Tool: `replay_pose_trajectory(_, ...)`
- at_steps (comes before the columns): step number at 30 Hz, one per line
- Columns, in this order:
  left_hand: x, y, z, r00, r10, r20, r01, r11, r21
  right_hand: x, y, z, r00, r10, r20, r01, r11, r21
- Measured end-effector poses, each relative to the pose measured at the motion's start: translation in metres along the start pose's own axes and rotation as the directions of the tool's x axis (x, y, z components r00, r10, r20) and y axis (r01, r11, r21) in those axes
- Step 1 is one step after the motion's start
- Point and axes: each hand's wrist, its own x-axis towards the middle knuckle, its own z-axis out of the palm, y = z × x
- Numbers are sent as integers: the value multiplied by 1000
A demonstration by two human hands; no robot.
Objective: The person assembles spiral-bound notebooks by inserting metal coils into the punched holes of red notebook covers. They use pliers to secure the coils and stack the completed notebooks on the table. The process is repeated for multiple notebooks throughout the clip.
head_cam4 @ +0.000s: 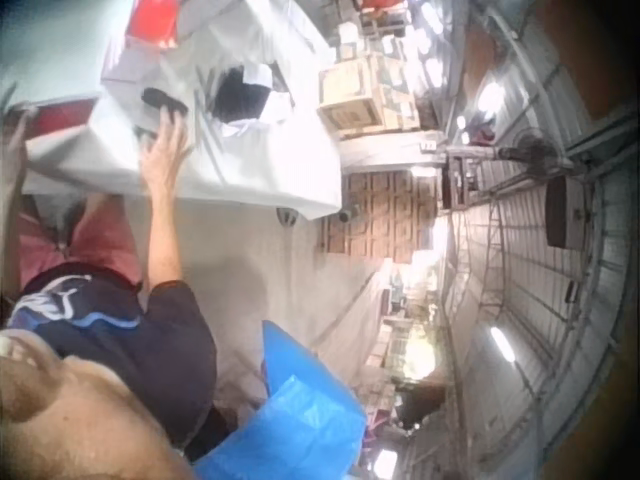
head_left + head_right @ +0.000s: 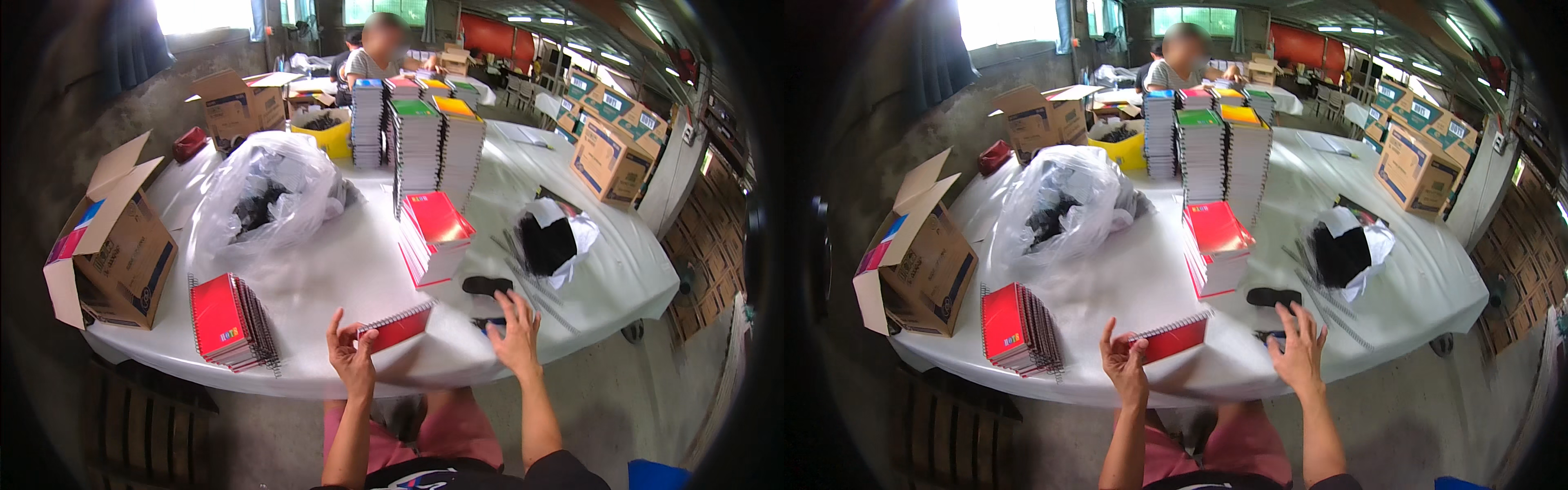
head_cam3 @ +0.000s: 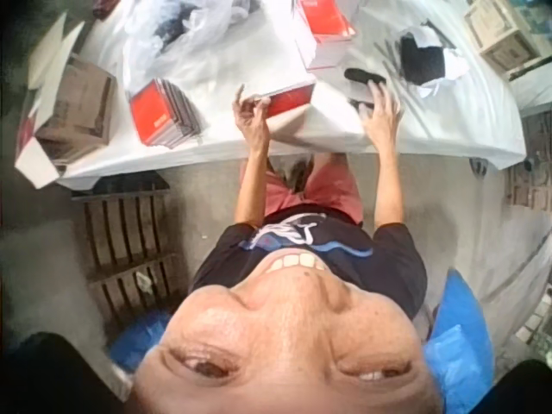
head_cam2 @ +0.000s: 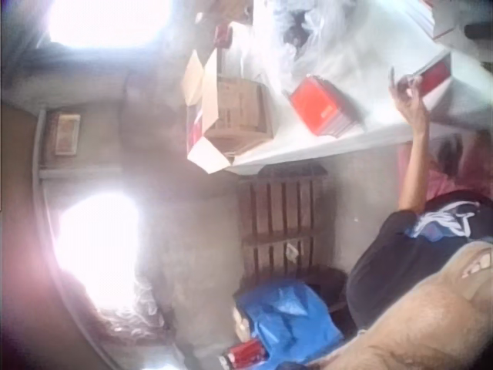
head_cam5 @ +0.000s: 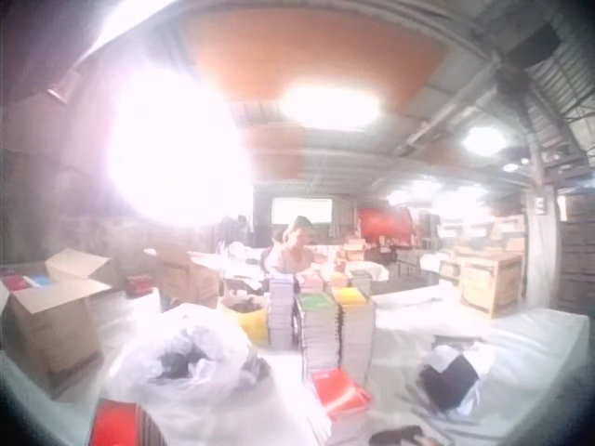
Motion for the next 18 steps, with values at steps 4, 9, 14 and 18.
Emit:
replay_pose_trajectory(4, -5, -11, -9, 968, 184, 169, -231, 920, 317, -29, 27, 23, 994, -103, 46, 104, 994, -28)
replay_pose_trajectory(9, -10, -9, -2, 976, 121, 182, -184, 904, 386, -27, 25, 24, 997, -58, 54, 64, 991, -121)
replay_pose_trajectory(14, -12, 0, 2, 960, 244, 134, -279, 857, 433, -46, -66, -10, 1000, -4, 26, -10, 854, 520)
replay_pose_trajectory(18, -10, 12, 6, 895, 401, 196, -438, 703, 560, -52, -111, -22, 974, -225, -40, 224, 908, 354)
